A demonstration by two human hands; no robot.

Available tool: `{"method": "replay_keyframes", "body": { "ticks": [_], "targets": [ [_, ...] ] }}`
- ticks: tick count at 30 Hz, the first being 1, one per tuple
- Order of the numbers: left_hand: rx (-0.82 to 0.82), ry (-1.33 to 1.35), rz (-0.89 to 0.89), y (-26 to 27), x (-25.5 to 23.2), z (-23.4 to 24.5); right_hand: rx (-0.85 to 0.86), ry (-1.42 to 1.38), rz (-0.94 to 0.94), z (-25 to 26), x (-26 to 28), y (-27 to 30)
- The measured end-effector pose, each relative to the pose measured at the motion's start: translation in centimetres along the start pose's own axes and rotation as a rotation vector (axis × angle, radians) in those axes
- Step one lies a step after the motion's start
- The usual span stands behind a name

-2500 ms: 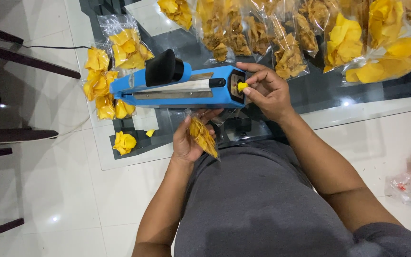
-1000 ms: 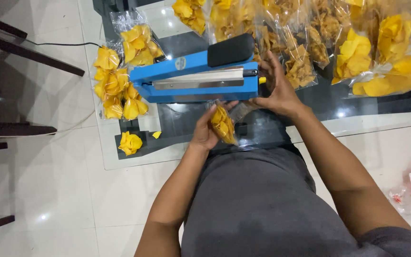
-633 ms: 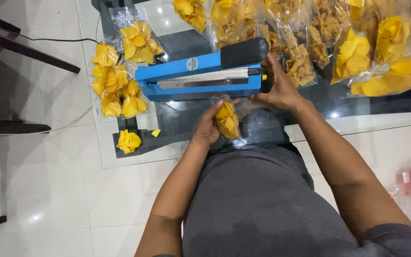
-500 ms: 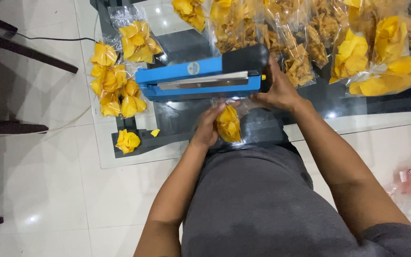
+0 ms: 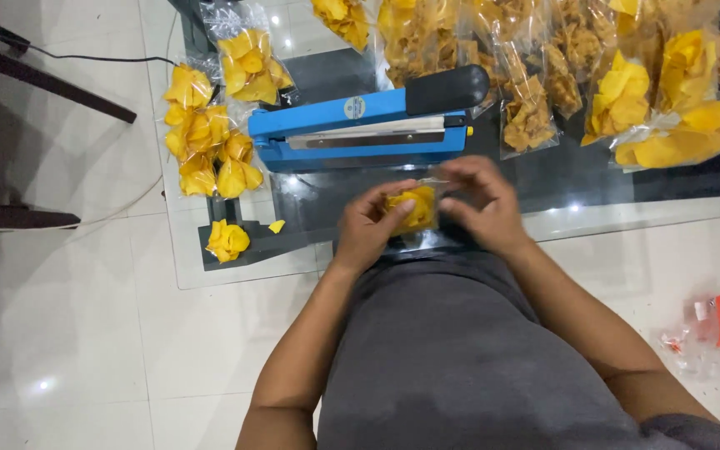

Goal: Bagging yellow food items into small plastic bags and sealing them using a manual heat sealer.

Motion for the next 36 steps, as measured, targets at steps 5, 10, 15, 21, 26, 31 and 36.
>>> {"method": "replay_keyframes", "body": {
  "ticks": [5,10,15,21,26,31,36],
  "targets": [
    [-0.051,-0.157,-0.140,0.1,-0.6,-0.2,-0.032,-0.108,-0.046,-2.7,0.8,-0.2],
    [-0.189,-0.139,-0.123,0.2,-1.0,0.8,-0.065,-0.077,-0.047,-2.7,0.7,-0.3],
    [-0.368,-0.051,0.011,-0.7,-0.2,0.0,-0.189,-0.103,-0.129,-3.9,0.1,-0.5],
    [-0.482,-0.052,0.080,-2.1,-0.9,0.6,-0.199,-0.245,-0.462,-5.8,-0.4,0.0],
    [-0.467,-0.003,0.142,-2.7,-1.7,1.2,-0.154,-0.247,-0.497,-6.2,-0.3,-0.5],
    [-0.405,0.167,0.225,-2.8,-2.8,1.5,-0.236,-0.357,-0.637,-6.8,-2.3,-1.4],
    [-0.311,0.123,0.305,-1.9,0.7,3.5,-0.240,-0.331,-0.633,-6.8,-2.4,-2.7]
  ]
}}
Point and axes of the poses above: each hand's wrist, its own y-axis away from the middle knuckle, its own z-axis out of the back of the hand, x = y × z, the point moved 3 cm from there along -y, towards the middle knuckle, and after that the axes turned 3 degrees about z, right-handed, at the moved point
